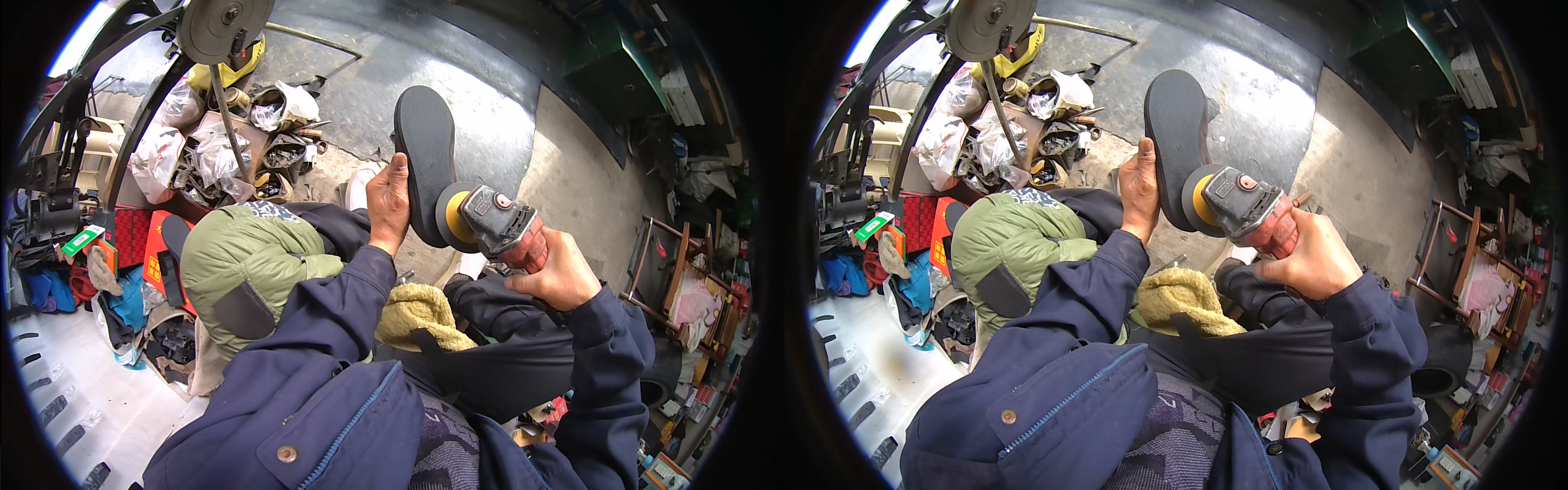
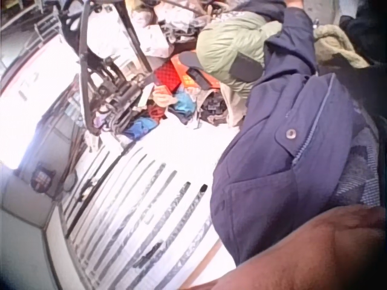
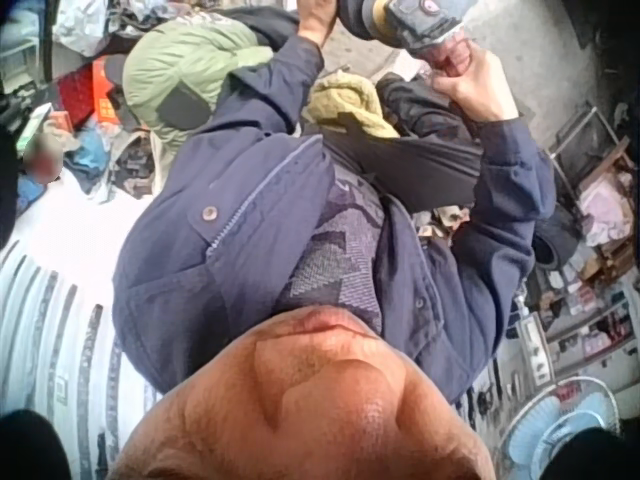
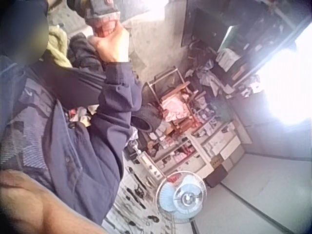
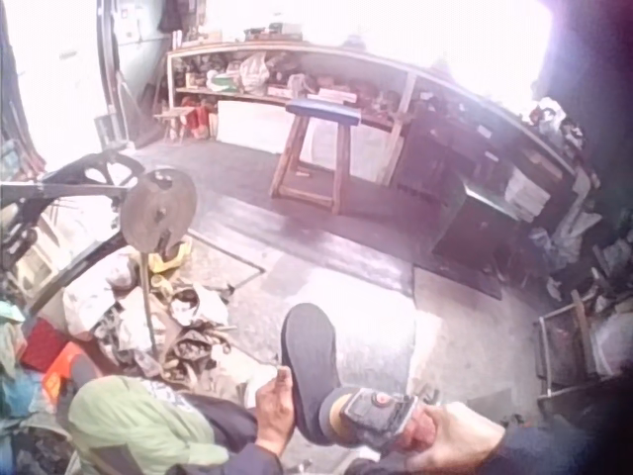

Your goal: The person sits on the floor and uses an angle grinder to smooth the surface of a black shoe sole. They pause to coil the power cord, then resume grinding the sole in short passes.

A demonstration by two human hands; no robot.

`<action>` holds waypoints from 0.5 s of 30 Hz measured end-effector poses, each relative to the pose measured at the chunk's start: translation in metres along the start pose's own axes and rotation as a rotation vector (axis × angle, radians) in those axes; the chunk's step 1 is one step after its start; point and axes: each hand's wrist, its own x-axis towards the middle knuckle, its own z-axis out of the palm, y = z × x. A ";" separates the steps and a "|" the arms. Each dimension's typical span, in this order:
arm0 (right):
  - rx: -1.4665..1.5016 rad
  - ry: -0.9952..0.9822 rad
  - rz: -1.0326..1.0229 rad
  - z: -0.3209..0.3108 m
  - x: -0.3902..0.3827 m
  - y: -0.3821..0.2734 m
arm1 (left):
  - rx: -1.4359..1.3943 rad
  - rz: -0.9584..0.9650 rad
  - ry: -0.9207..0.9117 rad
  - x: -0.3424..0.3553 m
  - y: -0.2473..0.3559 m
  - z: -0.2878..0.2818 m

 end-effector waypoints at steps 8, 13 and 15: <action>-0.119 -0.125 0.155 0.004 -0.041 -0.001 | 0.006 0.033 0.011 -0.001 0.000 0.000; -0.142 -0.005 0.008 0.007 -0.019 -0.002 | -0.020 0.008 0.001 0.000 0.001 0.001; -0.195 -0.015 -0.008 0.009 -0.013 -0.003 | -0.032 0.014 -0.003 0.000 0.002 0.001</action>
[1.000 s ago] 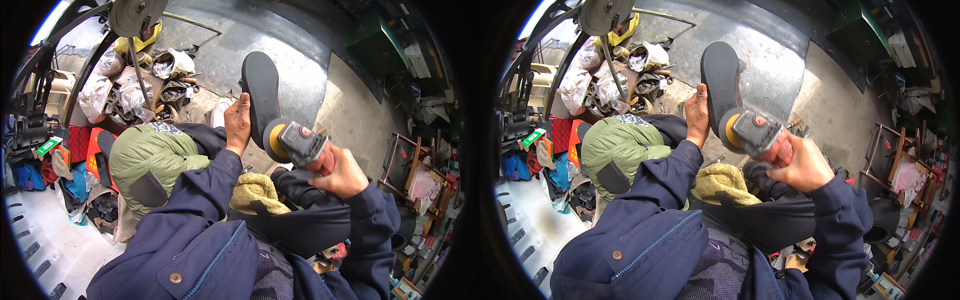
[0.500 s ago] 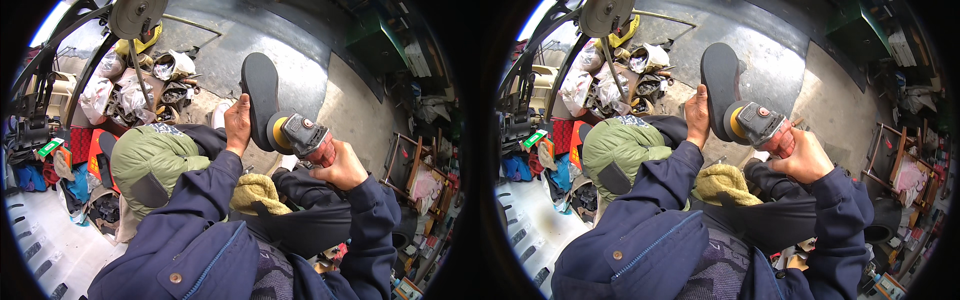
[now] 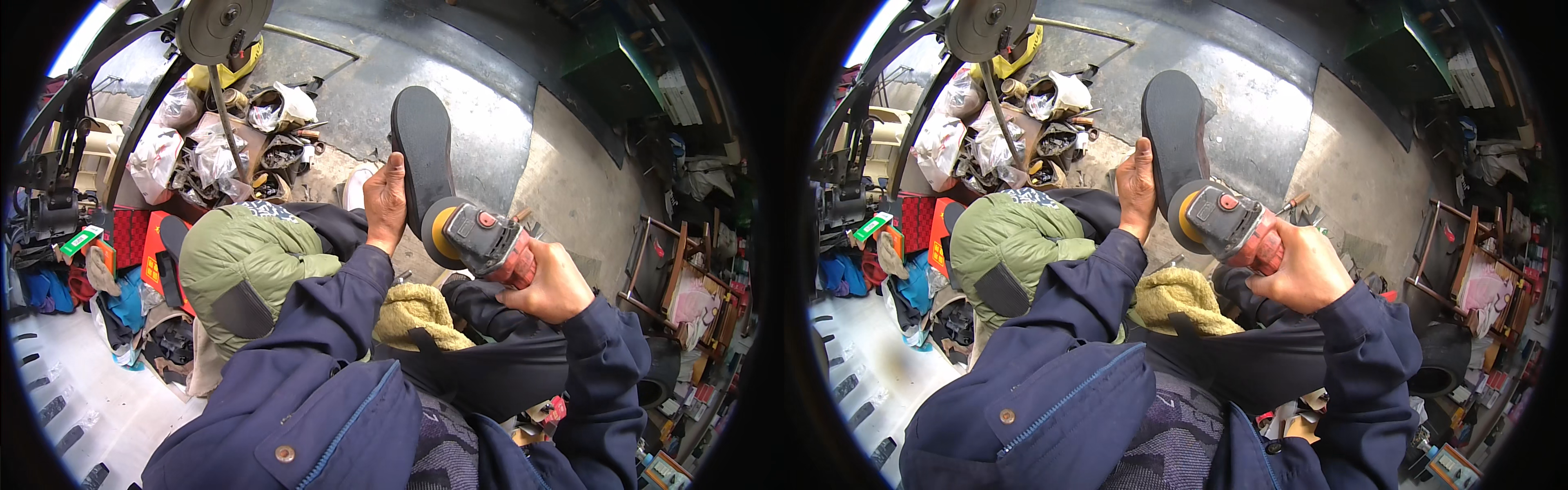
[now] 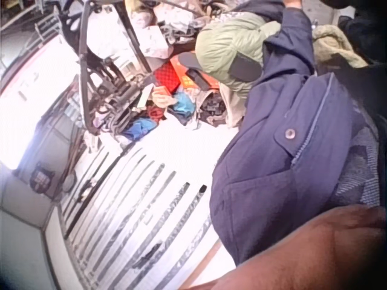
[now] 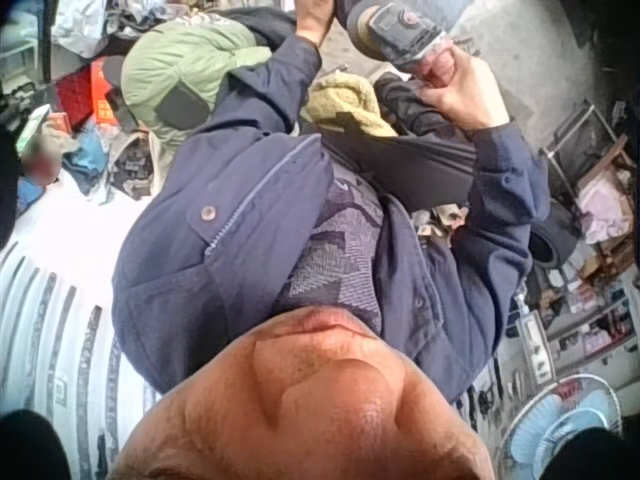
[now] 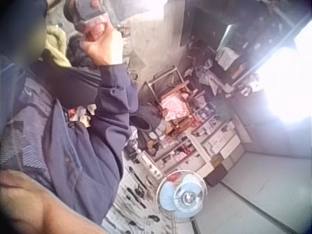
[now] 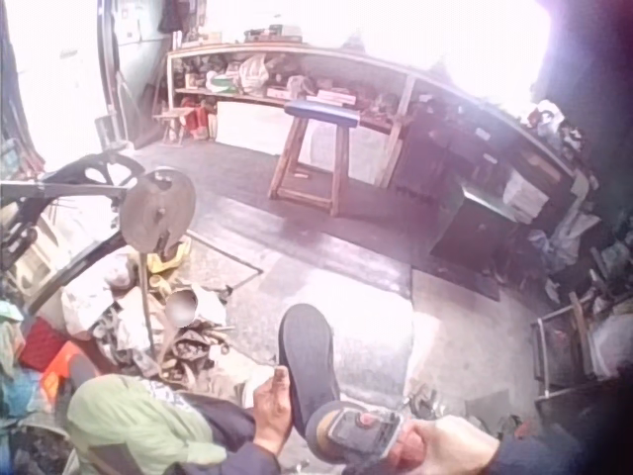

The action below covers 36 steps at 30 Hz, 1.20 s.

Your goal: The person sits on the floor and uses an angle grinder to smooth the surface of a black shoe sole. They pause to coil the power cord, then resume grinding the sole in short passes.

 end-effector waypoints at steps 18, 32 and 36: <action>-0.182 -0.053 0.104 -0.003 -0.016 0.003 | 0.048 0.033 0.015 0.001 -0.002 0.000; -0.314 0.053 -0.094 0.006 -0.023 0.009 | 0.038 0.019 0.028 0.002 -0.003 0.001; -0.236 0.074 0.005 0.000 -0.037 0.017 | -0.042 0.021 0.018 0.003 -0.010 0.002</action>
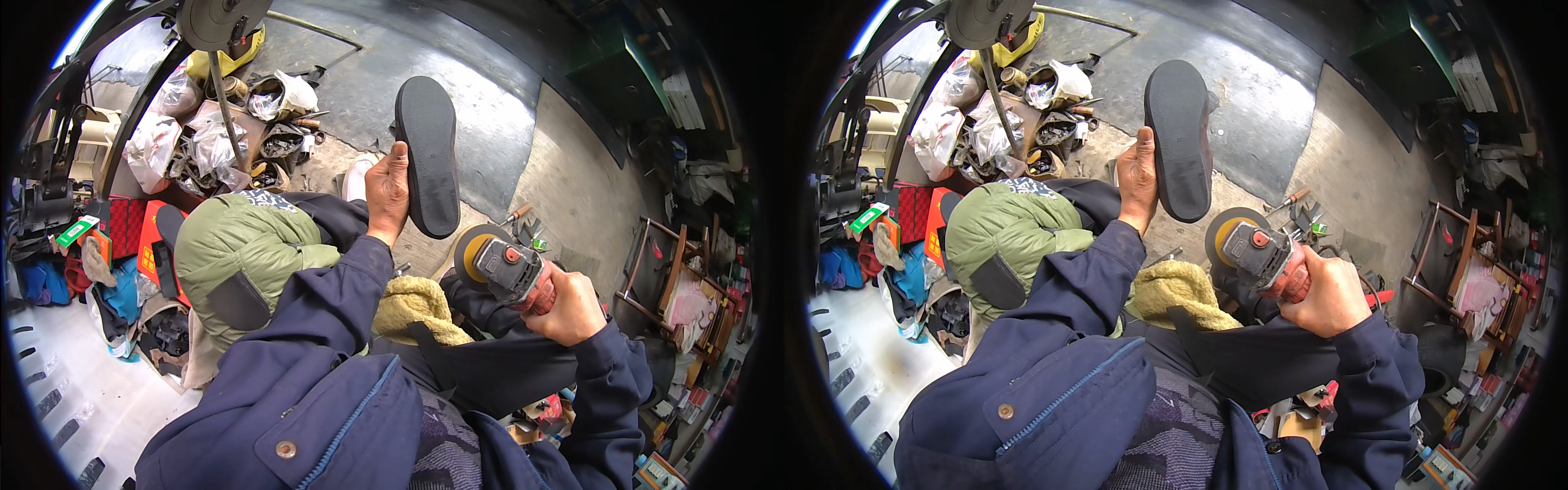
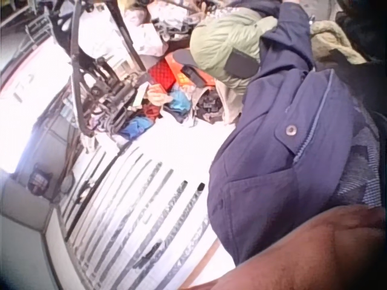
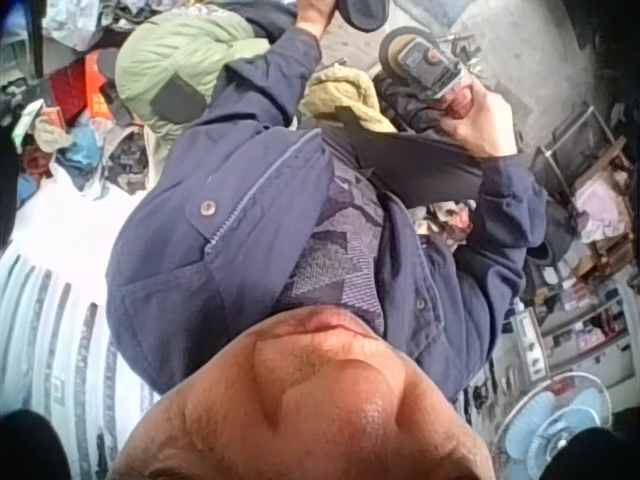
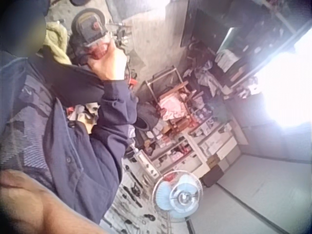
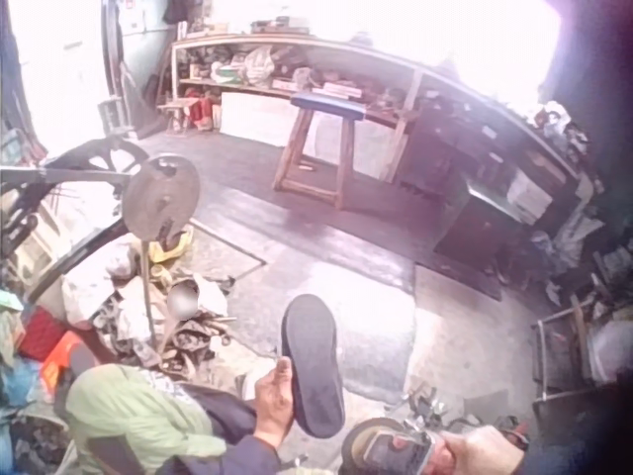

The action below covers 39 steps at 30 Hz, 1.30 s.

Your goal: The person sits on the floor and uses an angle grinder to smooth the surface of a black shoe sole. They pause to coil the power cord, then resume grinding the sole in short passes.

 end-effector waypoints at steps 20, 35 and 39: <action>0.052 0.002 -0.135 -0.003 0.031 -0.005 | 0.135 0.001 0.018 0.002 0.004 -0.002; 0.011 -0.011 -0.095 -0.010 0.043 -0.016 | 0.070 -0.033 -0.015 0.000 0.008 -0.004; 0.060 -0.082 0.066 -0.017 0.026 -0.012 | 0.089 -0.015 -0.017 0.000 0.008 -0.004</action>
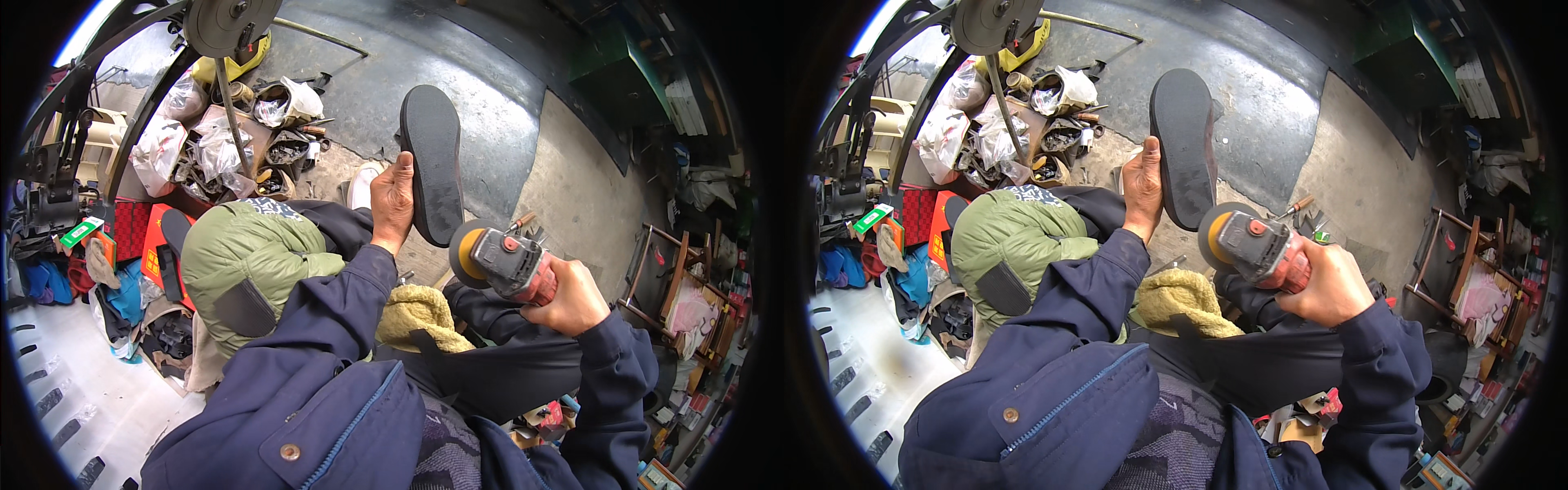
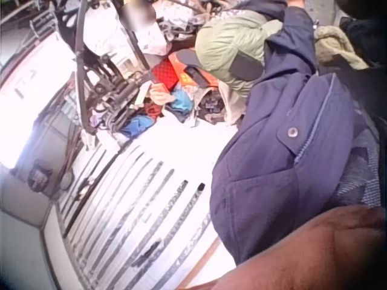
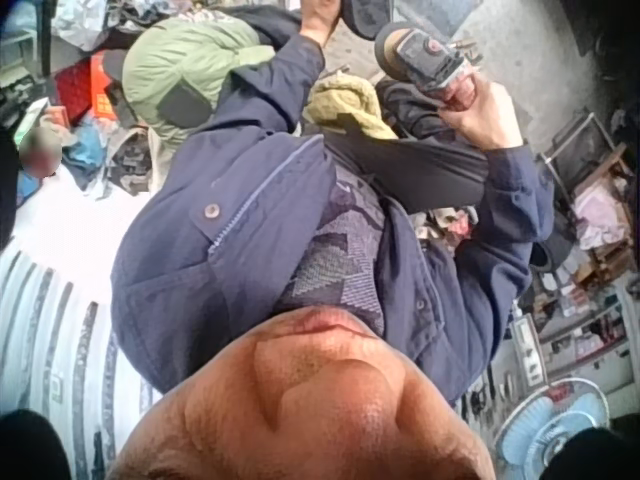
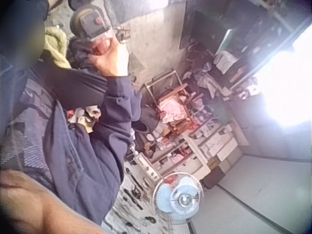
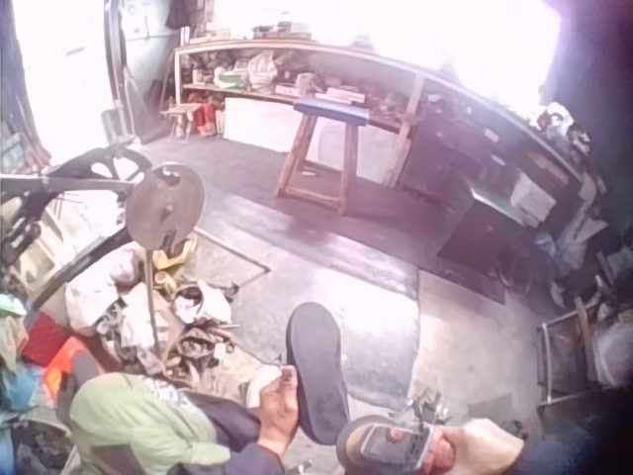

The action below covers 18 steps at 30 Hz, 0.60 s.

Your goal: The person sits on the floor and uses an angle grinder to smooth the surface of a black shoe sole. They pause to coil the power cord, then resume grinding the sole in short passes.

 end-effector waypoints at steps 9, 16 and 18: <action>0.099 0.012 -0.079 0.002 0.029 0.001 | 0.013 -0.010 0.006 0.001 -0.001 0.000; 0.168 -0.071 0.122 -0.005 0.004 0.017 | -0.015 -0.006 0.006 0.000 -0.002 0.001; 0.250 -0.041 0.024 -0.004 0.010 0.020 | -0.020 -0.019 0.017 0.000 -0.003 0.002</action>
